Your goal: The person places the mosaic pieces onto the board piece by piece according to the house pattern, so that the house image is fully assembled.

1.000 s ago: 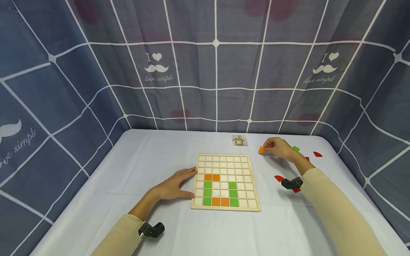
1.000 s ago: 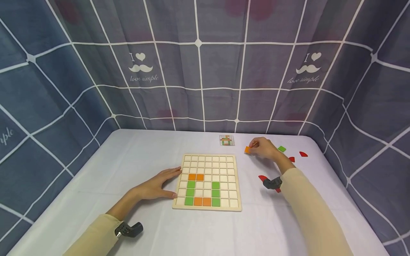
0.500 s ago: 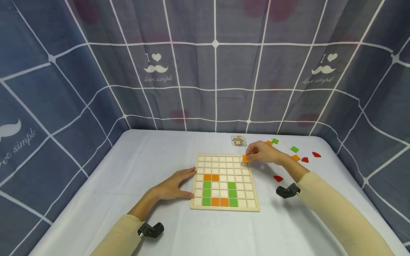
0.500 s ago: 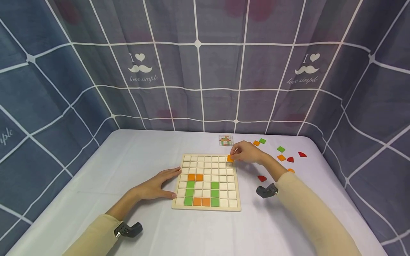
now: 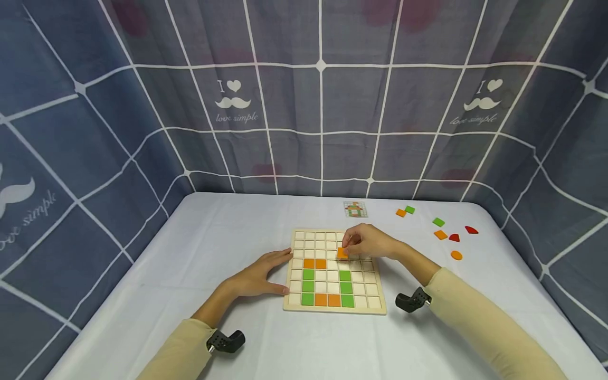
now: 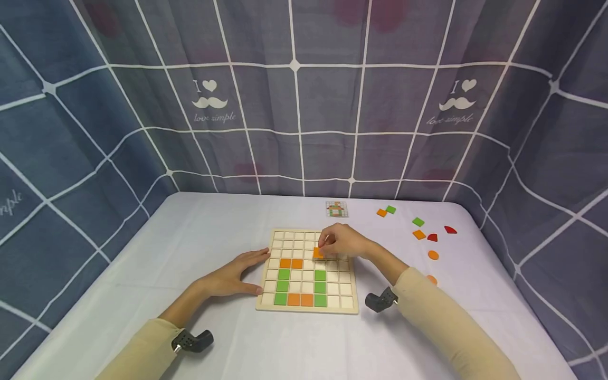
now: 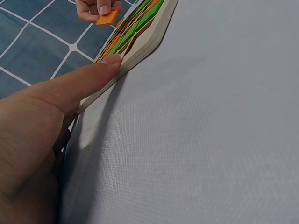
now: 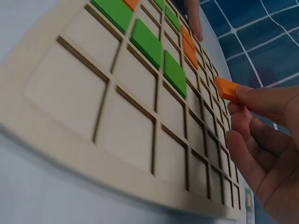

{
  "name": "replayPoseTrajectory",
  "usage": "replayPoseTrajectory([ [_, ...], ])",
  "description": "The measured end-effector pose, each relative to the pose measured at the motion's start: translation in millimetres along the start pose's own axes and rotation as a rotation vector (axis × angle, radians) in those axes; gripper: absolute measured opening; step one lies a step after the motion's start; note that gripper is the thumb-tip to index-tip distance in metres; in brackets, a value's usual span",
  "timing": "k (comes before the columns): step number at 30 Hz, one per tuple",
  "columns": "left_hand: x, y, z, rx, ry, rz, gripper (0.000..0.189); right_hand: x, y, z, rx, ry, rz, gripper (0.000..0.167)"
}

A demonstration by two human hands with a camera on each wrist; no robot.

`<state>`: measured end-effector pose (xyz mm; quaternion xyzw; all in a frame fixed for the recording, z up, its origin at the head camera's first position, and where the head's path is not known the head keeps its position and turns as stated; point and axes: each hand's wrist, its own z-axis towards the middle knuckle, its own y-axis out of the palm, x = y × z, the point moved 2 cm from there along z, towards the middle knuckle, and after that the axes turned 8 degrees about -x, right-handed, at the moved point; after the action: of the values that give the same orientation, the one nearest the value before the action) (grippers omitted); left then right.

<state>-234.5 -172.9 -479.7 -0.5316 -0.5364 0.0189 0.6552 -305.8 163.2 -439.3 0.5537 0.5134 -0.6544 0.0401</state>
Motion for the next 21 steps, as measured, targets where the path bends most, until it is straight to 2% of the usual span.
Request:
replayPoseTrajectory([
  [7, -0.7, 3.8, 3.5, 0.000, -0.016, 0.001, 0.096, -2.2, 19.9, 6.1, -0.022, -0.045, -0.007, 0.006],
  [11, -1.0, 2.4, 2.4, 0.004, -0.022, 0.006, 0.097, -2.9, 26.2, 11.5, -0.007, -0.085, -0.082, 0.003],
  [16, -0.6, 1.1, 1.8, 0.002, -0.023, 0.012, 0.098, -7.1, 33.3, 12.8, 0.045, -0.141, -0.208, 0.010],
  [21, 0.3, 1.5, 1.8, -0.004, -0.027, 0.010, 0.098, -10.3, 37.7, 12.2, 0.059, -0.162, -0.239, 0.010],
])
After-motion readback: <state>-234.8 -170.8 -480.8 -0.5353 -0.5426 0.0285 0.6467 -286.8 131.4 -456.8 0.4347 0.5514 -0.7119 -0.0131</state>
